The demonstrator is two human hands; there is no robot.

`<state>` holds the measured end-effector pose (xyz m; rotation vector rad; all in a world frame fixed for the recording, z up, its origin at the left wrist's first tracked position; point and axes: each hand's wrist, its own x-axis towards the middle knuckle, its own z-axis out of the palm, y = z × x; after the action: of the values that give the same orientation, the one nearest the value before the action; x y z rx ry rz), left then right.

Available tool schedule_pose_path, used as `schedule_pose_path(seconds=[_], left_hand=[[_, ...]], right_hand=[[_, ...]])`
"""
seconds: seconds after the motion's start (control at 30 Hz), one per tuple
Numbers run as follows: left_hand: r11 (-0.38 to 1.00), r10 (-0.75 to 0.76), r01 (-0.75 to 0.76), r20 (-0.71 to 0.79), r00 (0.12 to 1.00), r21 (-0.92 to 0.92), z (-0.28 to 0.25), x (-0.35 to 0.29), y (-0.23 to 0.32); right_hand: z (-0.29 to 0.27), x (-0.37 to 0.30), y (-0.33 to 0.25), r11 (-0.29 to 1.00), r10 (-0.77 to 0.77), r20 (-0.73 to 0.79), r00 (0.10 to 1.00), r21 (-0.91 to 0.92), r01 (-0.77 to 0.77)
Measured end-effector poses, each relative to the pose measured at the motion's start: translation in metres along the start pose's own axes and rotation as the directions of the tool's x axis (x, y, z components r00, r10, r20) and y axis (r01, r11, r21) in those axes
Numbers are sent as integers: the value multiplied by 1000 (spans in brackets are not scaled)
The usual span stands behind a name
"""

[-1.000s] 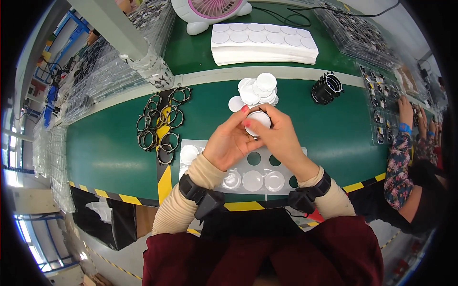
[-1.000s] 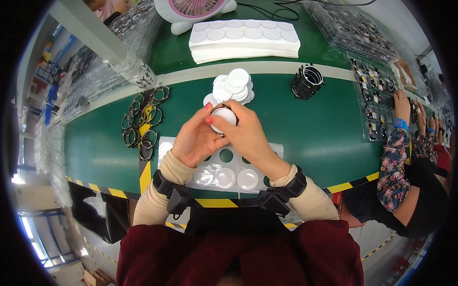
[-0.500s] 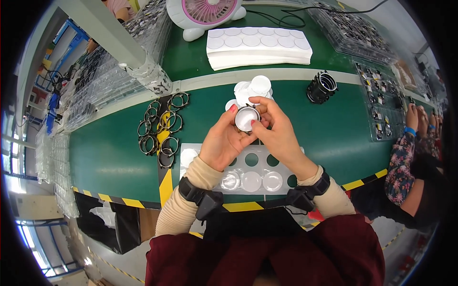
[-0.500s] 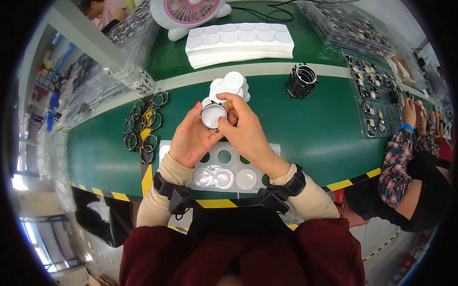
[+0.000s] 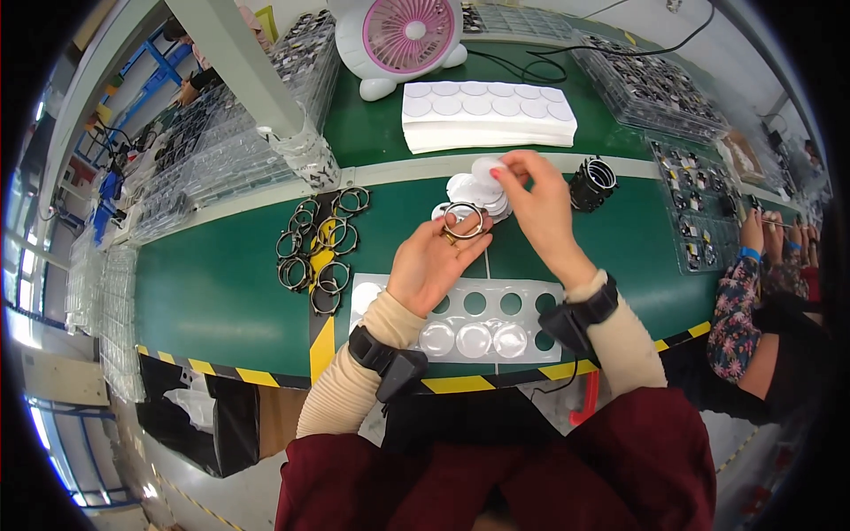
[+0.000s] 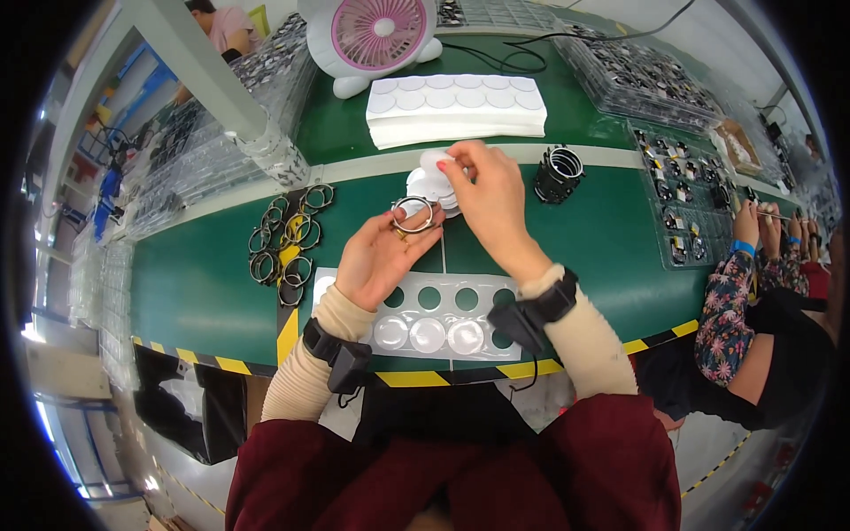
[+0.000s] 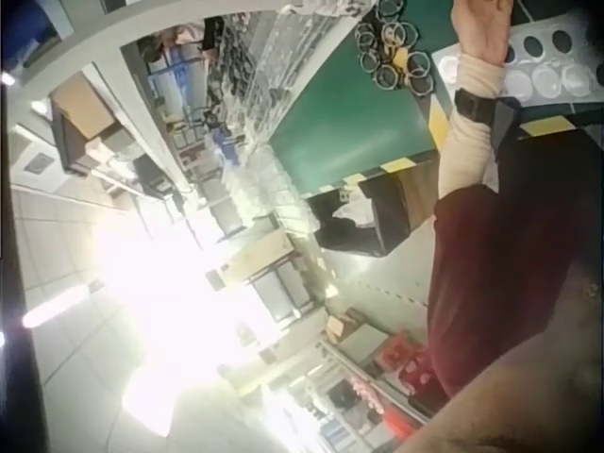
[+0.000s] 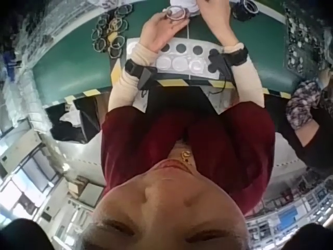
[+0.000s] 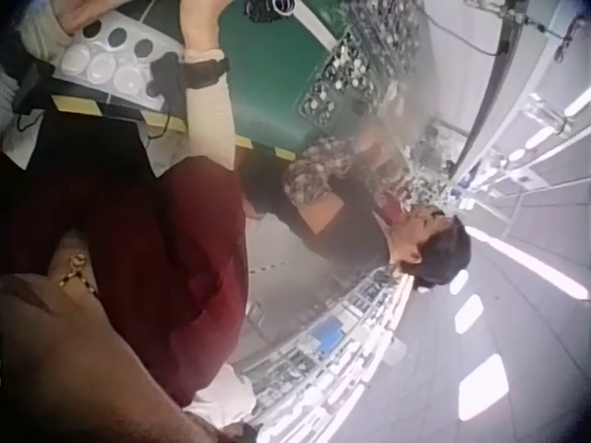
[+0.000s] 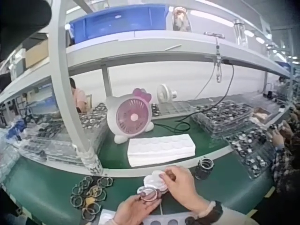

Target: The person peels a white circular sticker from a sheet, presses it onto a metal ring, and places the assembly into a black cylindrical holder. This process is repeated several times before the person discards the empty sticker sheet into a bin.

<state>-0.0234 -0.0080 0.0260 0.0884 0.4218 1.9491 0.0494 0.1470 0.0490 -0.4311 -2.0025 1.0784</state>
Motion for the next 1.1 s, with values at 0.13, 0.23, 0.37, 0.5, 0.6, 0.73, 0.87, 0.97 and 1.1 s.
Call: schedule_pose_path(seconds=[0.13, 0.23, 0.37, 0.5, 0.6, 0.73, 0.87, 0.97, 1.1], left_hand=[[999, -11, 11, 4, 1000, 35, -1, -1, -3], [999, -30, 28, 61, 998, 26, -8, -1, -7], [956, -195, 186, 19, 981, 228, 4, -6, -11], [947, -195, 193, -18, 981, 257, 7, -5, -7], [941, -153, 160, -46, 987, 299, 6, -5, -2], [919, -107, 113, -36, 994, 377, 1, -2, 2], [852, -147, 136, -18, 989, 505, -4, -5, 6], [764, -209, 191, -44, 977, 616, 3, -8, -2], [559, -273, 263, -125, 954, 786, 22, -23, -12]], right_hand=[[-2, 9, 16, 778, -161, 232, 959, -568, 268], [-16, -11, -10, 818, -436, 177, 882, -331, 471], [-32, -46, -23, 894, -253, 419, 872, -243, 376], [-71, -59, 5, 848, -197, 179, 964, -463, 259], [-94, -66, 26, 757, -46, 106, 993, -646, 104], [-101, -72, 30, 653, -188, 135, 973, -723, 226], [-102, -70, 26, 909, -98, 190, 977, -382, 165], [-88, -58, 36, 950, -123, 316, 941, -236, 203], [-72, -36, 65, 957, -113, 383, 917, -206, 204]])
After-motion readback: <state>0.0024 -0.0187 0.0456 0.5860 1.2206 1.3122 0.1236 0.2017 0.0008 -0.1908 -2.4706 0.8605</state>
